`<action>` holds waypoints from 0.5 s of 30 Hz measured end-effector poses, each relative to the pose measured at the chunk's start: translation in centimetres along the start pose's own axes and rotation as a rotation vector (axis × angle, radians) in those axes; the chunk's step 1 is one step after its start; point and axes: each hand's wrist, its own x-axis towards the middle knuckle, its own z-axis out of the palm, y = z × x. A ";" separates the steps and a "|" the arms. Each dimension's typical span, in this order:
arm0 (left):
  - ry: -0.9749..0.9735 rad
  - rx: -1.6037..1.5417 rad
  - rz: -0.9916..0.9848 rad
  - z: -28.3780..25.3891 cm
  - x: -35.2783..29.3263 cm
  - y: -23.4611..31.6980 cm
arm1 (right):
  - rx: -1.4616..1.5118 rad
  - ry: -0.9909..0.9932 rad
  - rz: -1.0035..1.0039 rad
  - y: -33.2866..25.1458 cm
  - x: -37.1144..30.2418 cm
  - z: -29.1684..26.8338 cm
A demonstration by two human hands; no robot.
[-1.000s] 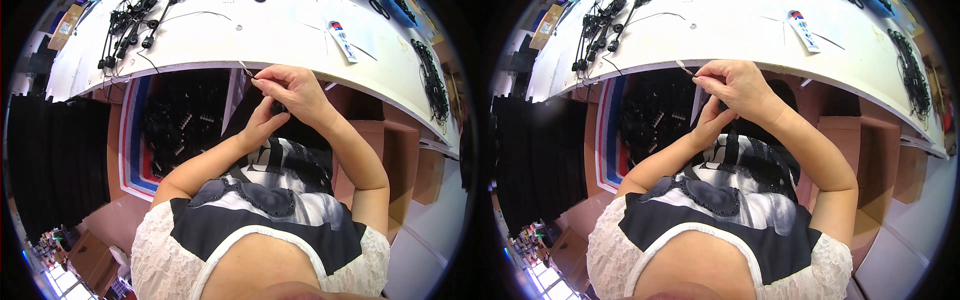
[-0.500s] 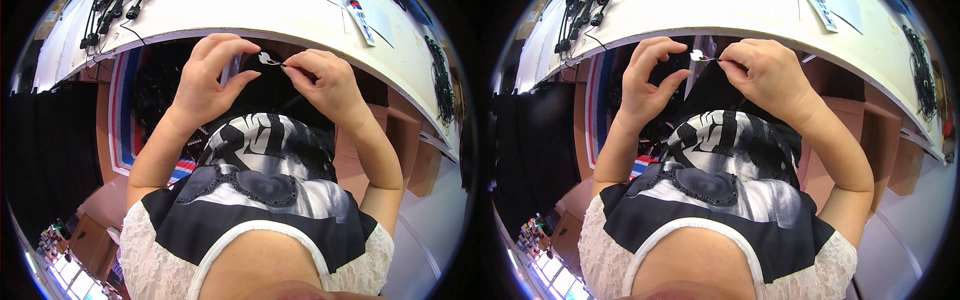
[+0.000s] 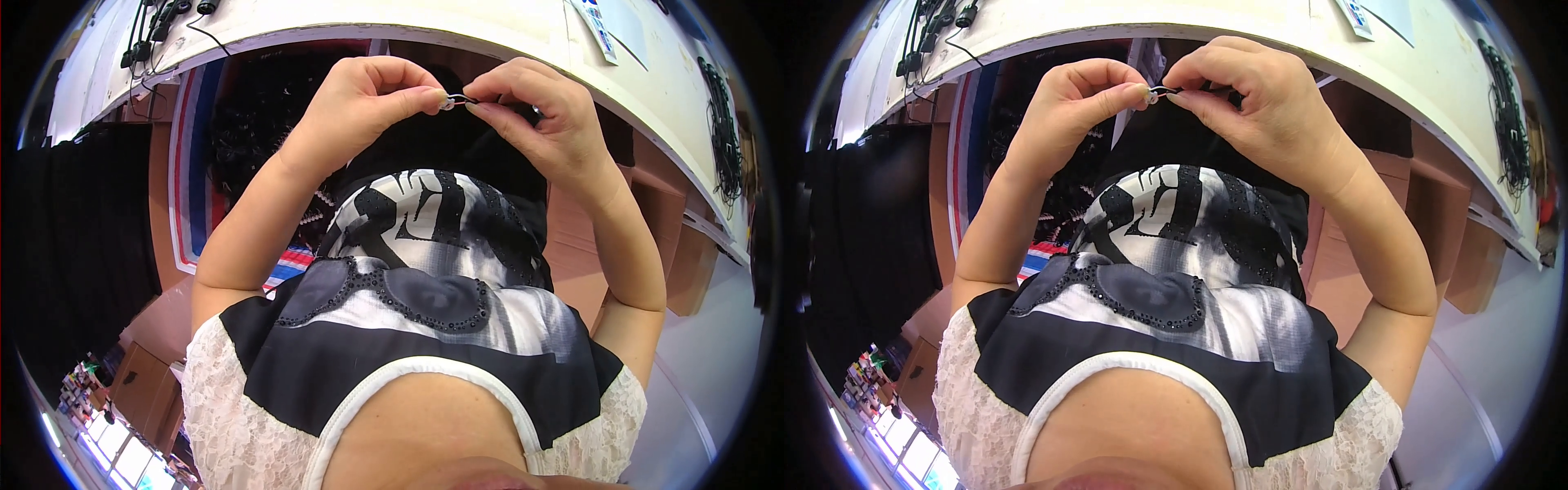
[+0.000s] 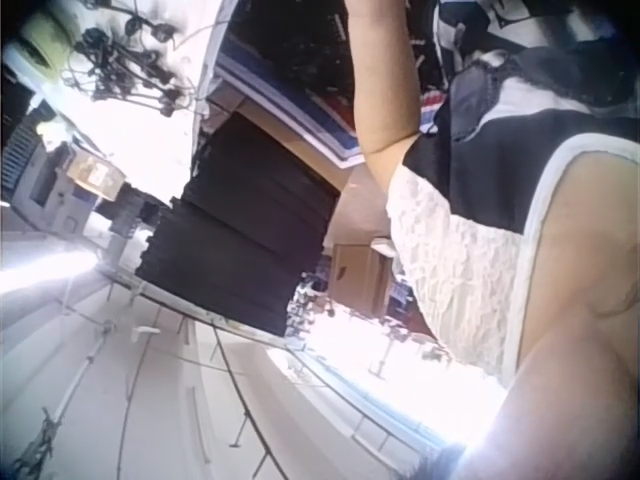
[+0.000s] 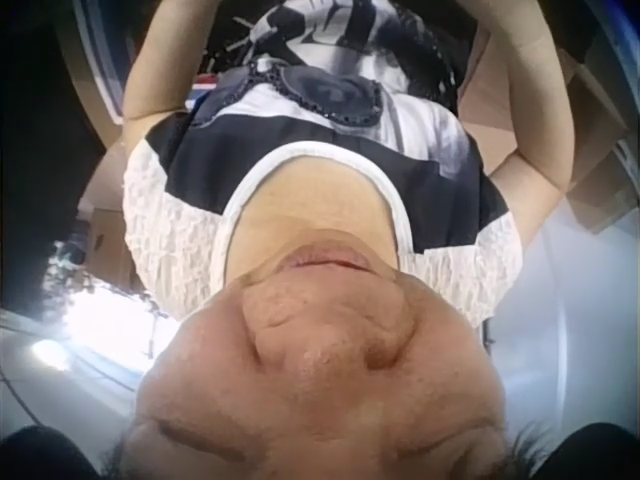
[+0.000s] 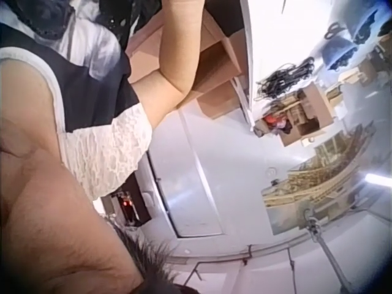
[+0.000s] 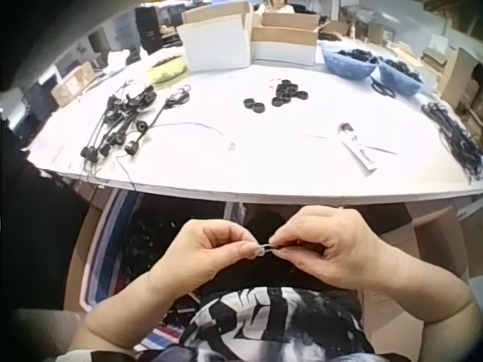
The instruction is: The person assembles electronic components by applying adhesive from a tube to plastic housings, then attaching small sensors or lenses to them.
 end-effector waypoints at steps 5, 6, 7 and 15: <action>-0.041 -0.243 -0.114 -0.1 -0.1 -0.1 | -0.086 0.012 -0.114 0.5 0.1 0.2; -0.040 -0.243 -0.113 -0.1 -0.1 -0.2 | -0.030 0.019 -0.099 0.6 0.0 0.4; -0.050 -0.337 -0.135 -0.1 -0.2 -0.3 | 0.026 0.026 -0.085 0.7 -0.1 0.6; -0.047 -0.576 -0.141 0.4 0.0 -0.4 | 0.123 0.085 -0.095 1.1 0.0 1.7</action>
